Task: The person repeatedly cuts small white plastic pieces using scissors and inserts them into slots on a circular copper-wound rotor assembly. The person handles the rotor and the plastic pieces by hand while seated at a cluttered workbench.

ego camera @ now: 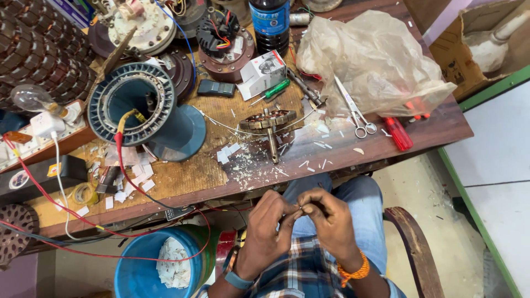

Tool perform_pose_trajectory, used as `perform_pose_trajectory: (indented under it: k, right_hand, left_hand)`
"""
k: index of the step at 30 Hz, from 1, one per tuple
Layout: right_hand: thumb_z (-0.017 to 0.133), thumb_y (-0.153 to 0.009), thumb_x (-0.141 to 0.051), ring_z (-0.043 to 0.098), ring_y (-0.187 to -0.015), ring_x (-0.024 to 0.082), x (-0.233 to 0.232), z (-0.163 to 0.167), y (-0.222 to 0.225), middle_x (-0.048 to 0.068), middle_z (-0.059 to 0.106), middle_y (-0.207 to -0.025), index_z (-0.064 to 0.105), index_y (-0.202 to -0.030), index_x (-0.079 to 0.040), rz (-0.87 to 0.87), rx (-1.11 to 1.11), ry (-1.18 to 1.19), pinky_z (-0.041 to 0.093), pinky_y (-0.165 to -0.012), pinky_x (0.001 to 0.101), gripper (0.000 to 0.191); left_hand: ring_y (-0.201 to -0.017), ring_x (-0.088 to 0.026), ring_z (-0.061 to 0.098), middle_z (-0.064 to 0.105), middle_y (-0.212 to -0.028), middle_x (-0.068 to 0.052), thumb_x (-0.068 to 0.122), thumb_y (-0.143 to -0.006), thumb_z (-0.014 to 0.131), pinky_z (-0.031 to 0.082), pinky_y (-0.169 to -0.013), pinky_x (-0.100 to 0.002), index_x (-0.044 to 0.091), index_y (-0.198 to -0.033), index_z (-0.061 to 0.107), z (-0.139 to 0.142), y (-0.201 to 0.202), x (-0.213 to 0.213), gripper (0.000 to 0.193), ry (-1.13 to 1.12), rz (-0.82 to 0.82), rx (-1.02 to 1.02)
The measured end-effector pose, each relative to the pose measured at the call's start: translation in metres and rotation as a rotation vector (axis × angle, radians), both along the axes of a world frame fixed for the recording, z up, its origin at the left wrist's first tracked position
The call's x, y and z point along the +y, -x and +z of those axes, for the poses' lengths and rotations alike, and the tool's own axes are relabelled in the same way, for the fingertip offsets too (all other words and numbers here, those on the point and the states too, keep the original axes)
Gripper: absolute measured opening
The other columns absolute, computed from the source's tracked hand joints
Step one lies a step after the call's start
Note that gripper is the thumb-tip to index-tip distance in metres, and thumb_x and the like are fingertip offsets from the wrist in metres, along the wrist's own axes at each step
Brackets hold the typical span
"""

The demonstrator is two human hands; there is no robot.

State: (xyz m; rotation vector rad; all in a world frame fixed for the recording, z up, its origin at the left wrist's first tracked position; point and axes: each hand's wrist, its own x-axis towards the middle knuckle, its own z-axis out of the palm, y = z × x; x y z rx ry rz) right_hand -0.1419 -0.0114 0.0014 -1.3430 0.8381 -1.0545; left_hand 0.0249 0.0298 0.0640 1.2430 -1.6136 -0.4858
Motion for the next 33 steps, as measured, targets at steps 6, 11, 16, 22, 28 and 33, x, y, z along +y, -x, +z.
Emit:
perform_pose_trajectory:
  k: [6,11,16,22,28,33]
  right_hand:
    - [0.073,-0.093,-0.018,0.072,-0.083,0.012,0.004,-0.006,0.008,0.009,0.074,-0.094,0.066,-0.104,0.000,-0.058,-0.054,0.354,0.061,-0.072,0.0247,0.022]
    - [0.078,-0.088,-0.008,0.076,-0.084,0.016,0.004,0.002,0.017,0.013,0.076,-0.095,0.067,-0.099,0.001,-0.010,0.045,0.269,0.064,-0.072,0.0268,0.018]
    - [0.073,-0.091,0.001,0.066,-0.083,0.015,0.003,0.008,0.026,0.013,0.069,-0.093,0.058,-0.095,0.004,0.159,-0.306,-0.193,0.057,-0.071,0.0263,0.015]
    - [0.066,-0.086,0.000,0.059,-0.050,0.012,0.010,0.019,0.039,0.010,0.059,-0.069,0.054,-0.087,0.001,0.383,-0.448,-0.704,0.046,-0.038,0.0245,0.012]
    - [0.072,-0.088,-0.007,0.065,-0.056,0.014,0.008,0.002,0.035,0.011,0.065,-0.072,0.054,-0.090,-0.001,0.411,-0.473,-0.872,0.051,-0.045,0.0255,0.019]
    - [0.077,-0.088,-0.012,0.069,-0.062,0.017,0.007,-0.021,0.040,0.011,0.068,-0.074,0.054,-0.093,-0.004,0.413,-0.531,-0.861,0.055,-0.050,0.0271,0.025]
  left_hand:
    - [-0.072,-0.018,0.064,0.067,-0.080,-0.008,0.004,-0.085,0.080,0.048,-0.059,-0.031,0.001,-0.091,0.071,0.011,-0.010,-0.001,0.012,-0.095,-0.124,0.181]
    - [-0.073,-0.017,0.067,0.069,-0.083,-0.008,0.009,-0.088,0.080,0.050,-0.060,-0.031,0.002,-0.093,0.072,0.023,-0.018,-0.006,0.012,-0.184,-0.201,0.127]
    - [-0.081,-0.024,0.062,0.065,-0.088,-0.011,0.014,-0.085,0.081,0.051,-0.066,-0.037,0.003,-0.107,0.068,0.035,-0.020,-0.008,0.028,-0.027,-0.371,-0.065]
    - [-0.079,-0.026,0.066,0.064,-0.086,-0.009,0.011,-0.088,0.081,0.050,-0.060,-0.038,0.005,-0.106,0.064,0.032,-0.020,-0.001,0.026,-0.066,-0.464,-0.168]
    - [-0.068,-0.026,0.064,0.061,-0.080,-0.008,-0.003,-0.077,0.073,0.049,-0.060,-0.039,0.005,-0.101,0.066,0.013,-0.015,0.001,0.027,-0.039,-0.391,-0.199]
    - [-0.089,-0.025,0.066,0.065,-0.095,-0.008,0.012,-0.084,0.081,0.054,-0.068,-0.037,0.010,-0.110,0.068,0.005,-0.015,-0.005,0.030,-0.051,-0.381,-0.234]
